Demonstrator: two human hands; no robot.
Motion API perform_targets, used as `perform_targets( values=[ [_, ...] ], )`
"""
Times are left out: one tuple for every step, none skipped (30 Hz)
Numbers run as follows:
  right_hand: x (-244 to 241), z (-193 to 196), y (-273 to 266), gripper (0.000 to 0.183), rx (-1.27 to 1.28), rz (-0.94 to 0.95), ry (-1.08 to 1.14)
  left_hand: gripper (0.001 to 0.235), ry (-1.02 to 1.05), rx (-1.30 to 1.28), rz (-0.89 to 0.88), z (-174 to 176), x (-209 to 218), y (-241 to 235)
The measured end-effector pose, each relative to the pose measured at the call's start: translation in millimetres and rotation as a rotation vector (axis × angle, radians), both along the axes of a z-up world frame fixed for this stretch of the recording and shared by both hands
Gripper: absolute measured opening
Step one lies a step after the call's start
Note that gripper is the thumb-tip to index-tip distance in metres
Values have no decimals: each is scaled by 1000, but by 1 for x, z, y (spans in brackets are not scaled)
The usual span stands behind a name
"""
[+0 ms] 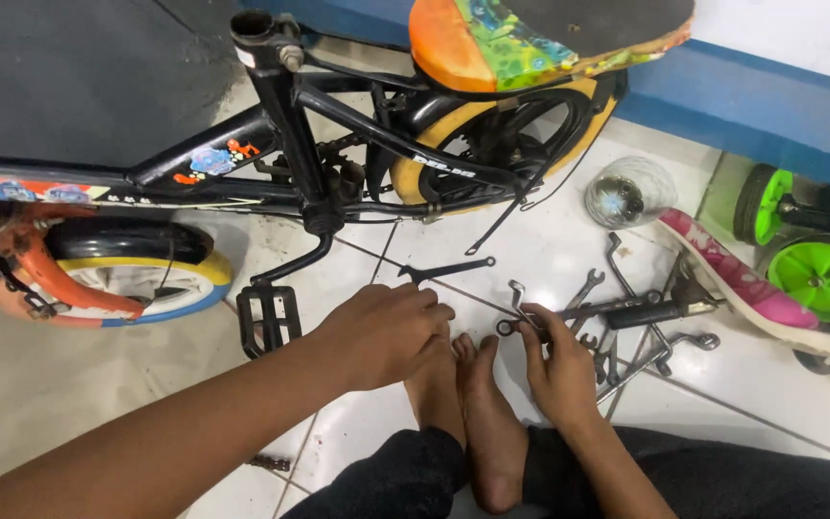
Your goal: The person uses a wrench to loosen and remove the bolt securing the bicycle seat. They lift the seat off the post and set it aside. The person then uses the wrench to loosen and remove the bolt from the seat post clamp, detaching the post from the bicycle frame.
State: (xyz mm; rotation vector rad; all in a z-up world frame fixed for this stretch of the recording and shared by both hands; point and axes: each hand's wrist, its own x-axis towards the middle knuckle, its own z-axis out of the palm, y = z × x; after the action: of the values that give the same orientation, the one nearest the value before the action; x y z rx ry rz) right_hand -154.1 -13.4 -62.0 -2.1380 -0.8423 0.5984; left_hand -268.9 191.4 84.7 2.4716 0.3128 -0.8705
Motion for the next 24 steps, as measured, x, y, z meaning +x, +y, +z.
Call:
perform_targets(
  values=[
    [-3, -6, -6, 28, -5, -6, -30, 39, -10, 54, -90, -1, -4, -2],
    [-2, -6, -4, 28, -8, 8, -32, 39, -12, 51, -76, -10, -6, -2],
    [-1, -5, -2, 26, 42, 17, -100, 37, -78, 79, -63, -20, -9, -3],
    [-1, -5, 4, 25, 104, 28, -163, 36, -140, 119, -47, -27, -12, -2],
    [-1, -2, 5, 25, 112, 44, -162, 36, -138, 128, -31, -36, -11, -5],
    [-1, 1, 10, 25, 138, 60, -184, 36, -226, 106, 31, -45, -10, -4],
    [-1, 2, 14, 25, 164, 75, -206, 36, -315, 85, 92, -53, -8, -3],
    [-2, -9, 11, 25, 165, 79, -194, 36, -304, 86, 97, -81, -19, -7],
    [-3, -20, 8, 24, 192, 85, -237, 33, -423, 260, -29, -108, -31, -12],
    [0, -33, 13, 24, 241, 101, -284, 33, -541, 457, -151, -134, -42, -10],
    [-1, -35, 12, 24, 264, 116, -278, 33, -531, 481, -139, -147, -49, -8],
    [-2, -37, 8, 25, 224, 155, -240, 29, -538, 521, -342, -161, -55, -8],
    [-2, -39, 4, 27, 185, 194, -202, 26, -539, 557, -546, -175, -61, -7],
    [-6, -34, 5, 27, 184, 188, -195, 26, -534, 552, -553, -159, -59, -6],
    [-8, -30, 5, 25, 223, 180, -244, 24, -382, 534, -730, -143, -57, -5],
    [-8, -26, 9, 25, 269, 173, -299, 24, -227, 519, -902, -127, -51, -3],
    [-9, -28, 8, 25, 273, 167, -299, 24, -225, 522, -908, -130, -50, 9],
    [-8, -29, 7, 25, 274, 155, -316, 23, -308, 496, -877, -132, -48, 20],
    [-6, -30, 6, 25, 276, 143, -334, 22, -391, 470, -846, -135, -46, 30],
    [-6, -29, 5, 25, 278, 134, -336, 22, -393, 472, -855, -128, -43, 40],
    [-4, -27, 4, 26, 282, 127, -328, 23, -504, 508, -765, -120, -40, 50],
    [-2, -26, 5, 26, 287, 116, -322, 25, -616, 543, -678, -112, -35, 62],
    [-2, -25, 6, 26, 292, 102, -327, 25, -620, 547, -692, -99, -32, 66],
    [0, -25, 5, 26, 292, 102, -316, 21, -795, 586, -596, -87, -29, 69]
  ],
)
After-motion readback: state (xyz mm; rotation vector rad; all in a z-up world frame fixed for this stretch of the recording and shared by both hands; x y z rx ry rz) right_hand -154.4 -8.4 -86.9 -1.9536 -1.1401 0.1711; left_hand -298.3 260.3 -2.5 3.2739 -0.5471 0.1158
